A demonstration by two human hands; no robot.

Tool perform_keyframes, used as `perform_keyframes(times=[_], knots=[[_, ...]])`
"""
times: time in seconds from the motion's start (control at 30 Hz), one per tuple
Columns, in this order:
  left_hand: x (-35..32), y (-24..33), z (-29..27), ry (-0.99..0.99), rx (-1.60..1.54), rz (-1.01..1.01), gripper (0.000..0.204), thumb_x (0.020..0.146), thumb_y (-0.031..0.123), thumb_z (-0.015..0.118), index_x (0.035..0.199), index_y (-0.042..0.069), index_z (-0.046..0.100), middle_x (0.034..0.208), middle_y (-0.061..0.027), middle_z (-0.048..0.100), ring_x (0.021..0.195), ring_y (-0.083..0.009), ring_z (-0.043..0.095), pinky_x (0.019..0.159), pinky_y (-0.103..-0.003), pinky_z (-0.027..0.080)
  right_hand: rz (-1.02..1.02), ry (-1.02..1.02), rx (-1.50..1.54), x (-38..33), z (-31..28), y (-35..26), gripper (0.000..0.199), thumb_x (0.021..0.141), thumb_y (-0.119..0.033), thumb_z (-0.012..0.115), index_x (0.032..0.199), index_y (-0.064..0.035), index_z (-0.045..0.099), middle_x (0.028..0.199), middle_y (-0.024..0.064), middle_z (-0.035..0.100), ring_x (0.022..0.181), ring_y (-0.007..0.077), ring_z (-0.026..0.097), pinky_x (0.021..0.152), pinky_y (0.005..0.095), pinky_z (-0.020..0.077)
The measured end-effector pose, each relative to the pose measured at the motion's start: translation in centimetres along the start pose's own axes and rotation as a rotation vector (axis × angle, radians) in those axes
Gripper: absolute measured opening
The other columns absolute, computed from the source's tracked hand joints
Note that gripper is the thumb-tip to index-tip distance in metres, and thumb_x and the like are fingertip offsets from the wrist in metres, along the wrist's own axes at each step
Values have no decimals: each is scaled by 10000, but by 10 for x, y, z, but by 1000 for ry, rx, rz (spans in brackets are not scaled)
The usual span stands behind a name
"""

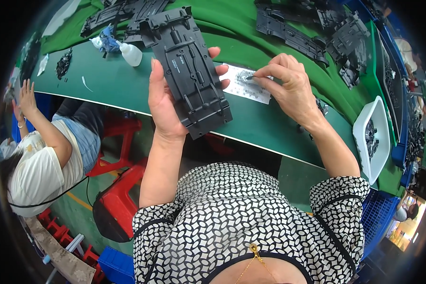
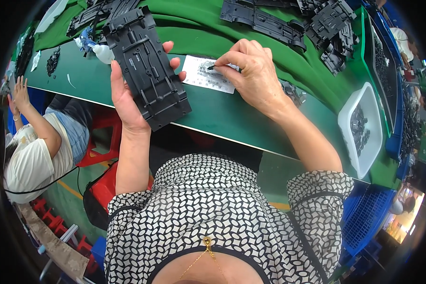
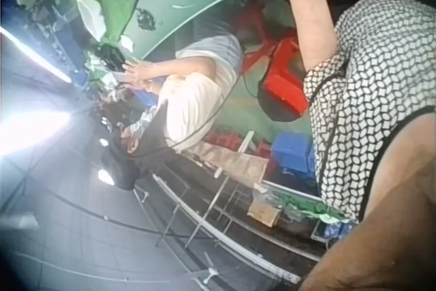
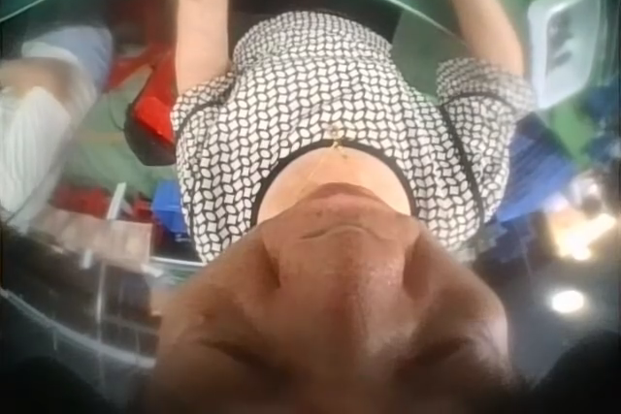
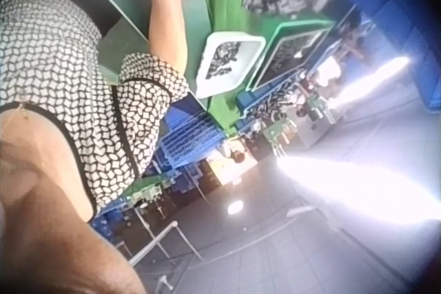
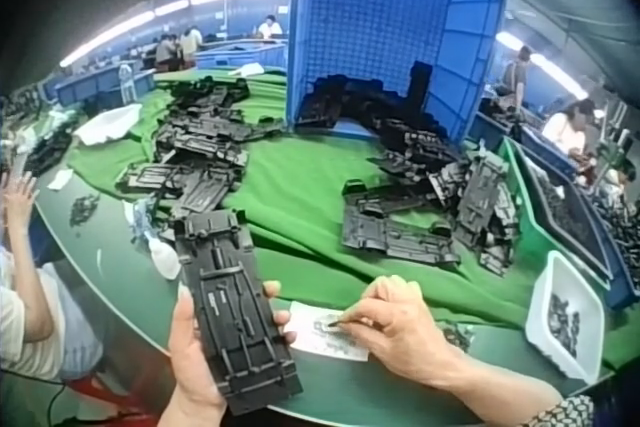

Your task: Assemble small plastic components into a larger toy chassis on a factory production line.

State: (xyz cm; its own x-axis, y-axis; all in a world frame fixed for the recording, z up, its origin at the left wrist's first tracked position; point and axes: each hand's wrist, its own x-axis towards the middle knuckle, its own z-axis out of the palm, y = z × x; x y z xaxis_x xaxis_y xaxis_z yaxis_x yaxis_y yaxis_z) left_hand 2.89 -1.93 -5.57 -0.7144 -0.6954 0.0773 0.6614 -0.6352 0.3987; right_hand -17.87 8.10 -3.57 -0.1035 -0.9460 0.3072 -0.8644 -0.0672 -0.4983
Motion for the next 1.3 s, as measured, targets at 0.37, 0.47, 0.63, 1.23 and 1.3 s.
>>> perform_keyframes(times=[0.37, 0.47, 0.63, 1.23, 1.3], knots=[[0, -1, -1, -31, -28, 12, 769, 953, 602, 294, 1367, -43, 353, 1304, -248, 475, 1069, -343, 595, 907, -487, 520, -385, 6, -389, 4, -7, -9, 104, 699, -57, 666, 780, -108, 625, 801, 3, 518, 806, 184, 510, 775, 335, 368], [-1, -1, -2, -38, -24, 12, 770, 952, 604, 296, 1365, -42, 356, 1302, -247, 476, 1069, -342, 595, 908, -487, 520, -411, 45, -401, 4, -6, -9, 119, 687, -53, 645, 786, -109, 612, 797, 5, 498, 812, 191, 507, 777, 342, 374], [-4, -1, -3, -10, 16, 16, 774, 948, 610, 302, 1356, -45, 366, 1299, -244, 481, 1068, -344, 595, 908, -488, 519, -395, 26, -357, 0, -4, -11, 122, 693, -53, 658, 790, -107, 608, 803, 19, 517, 809, 201, 517, 764, 355, 383], [-11, -8, 9, -96, 60, 98, 806, 929, 642, 308, 1409, -5, 322, 1373, -239, 418, 1127, -366, 556, 940, -490, 489, -578, 244, -201, -26, -23, -41, 284, 652, 41, 712, 922, -25, 657, 713, 40, 518, 611, 205, 501, 556, 322, 375], [-11, -10, 12, -107, 27, 108, 822, 931, 649, 289, 1387, -33, 346, 1342, -243, 446, 1104, -369, 572, 934, -475, 494, -663, 224, -184, -32, -16, -40, 366, 599, 25, 704, 959, -24, 663, 707, 20, 500, 607, 181, 504, 546, 309, 358]])
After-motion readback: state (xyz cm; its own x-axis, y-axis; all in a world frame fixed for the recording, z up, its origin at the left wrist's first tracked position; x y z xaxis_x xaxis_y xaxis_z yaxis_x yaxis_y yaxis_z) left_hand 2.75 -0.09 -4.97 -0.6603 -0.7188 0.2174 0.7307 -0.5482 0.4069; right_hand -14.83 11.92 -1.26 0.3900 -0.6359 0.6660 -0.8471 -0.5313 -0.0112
